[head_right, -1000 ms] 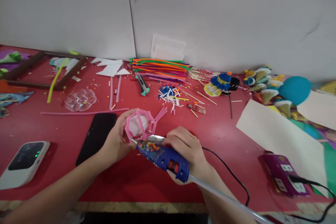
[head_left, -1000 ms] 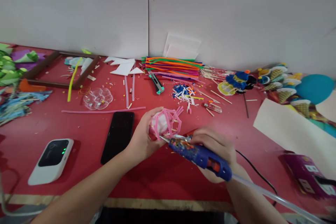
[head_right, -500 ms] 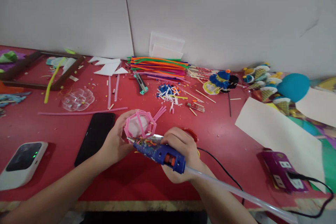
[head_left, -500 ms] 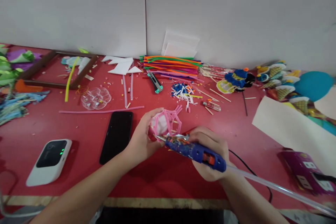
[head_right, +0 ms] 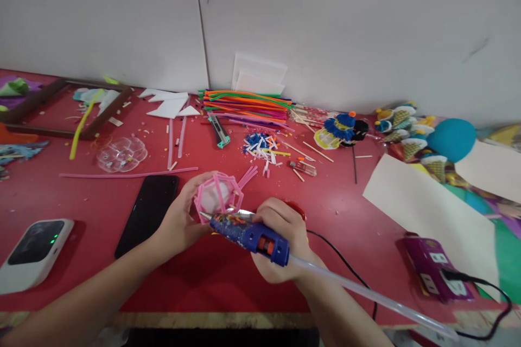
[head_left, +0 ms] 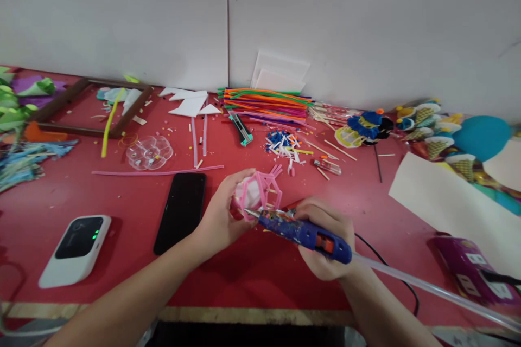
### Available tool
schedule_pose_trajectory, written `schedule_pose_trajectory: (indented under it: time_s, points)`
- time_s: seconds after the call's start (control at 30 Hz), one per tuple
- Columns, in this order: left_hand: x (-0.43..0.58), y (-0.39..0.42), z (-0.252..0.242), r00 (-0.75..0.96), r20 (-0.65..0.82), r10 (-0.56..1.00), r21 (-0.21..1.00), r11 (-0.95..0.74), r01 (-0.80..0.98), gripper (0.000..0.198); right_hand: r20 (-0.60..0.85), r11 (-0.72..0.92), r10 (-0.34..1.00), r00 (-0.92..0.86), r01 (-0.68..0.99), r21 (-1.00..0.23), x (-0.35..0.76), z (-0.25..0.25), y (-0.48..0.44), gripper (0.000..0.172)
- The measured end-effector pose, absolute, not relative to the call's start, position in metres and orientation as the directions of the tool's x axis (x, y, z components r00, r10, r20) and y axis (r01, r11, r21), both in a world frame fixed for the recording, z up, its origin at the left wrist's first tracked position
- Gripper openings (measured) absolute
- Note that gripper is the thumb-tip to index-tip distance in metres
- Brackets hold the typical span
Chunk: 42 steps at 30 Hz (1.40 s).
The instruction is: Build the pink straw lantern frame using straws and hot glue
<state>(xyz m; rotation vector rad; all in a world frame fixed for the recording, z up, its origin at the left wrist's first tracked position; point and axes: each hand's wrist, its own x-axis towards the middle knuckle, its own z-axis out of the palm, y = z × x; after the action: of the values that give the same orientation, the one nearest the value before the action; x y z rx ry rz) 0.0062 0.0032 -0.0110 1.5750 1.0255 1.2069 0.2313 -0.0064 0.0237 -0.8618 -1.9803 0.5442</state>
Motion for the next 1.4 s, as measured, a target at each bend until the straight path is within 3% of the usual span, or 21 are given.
schedule_pose_trajectory:
  time_s: [0.57,0.8,1.4]
  points:
    - [0.0050,0.0046,-0.0114,0.199,0.305,0.931,0.937,-0.331,0.113,0.077,0.576,0.686,0.727,-0.373,0.366,-0.629,0.2320,0.0235,-0.0053,0.016]
    - [0.0070,0.0042,-0.0116,0.174,0.278,0.945,0.953,-0.294,0.076,0.077,0.582,0.713,0.700,-0.413,0.364,-0.599,0.2335,0.0270,-0.0062,0.027]
    - [0.0089,0.0033,-0.0059,0.149,0.270,0.951,0.954,-0.286,0.094,0.069,0.602,0.721,0.693,-0.397,0.392,-0.571,0.2355,0.0296,-0.0034,0.021]
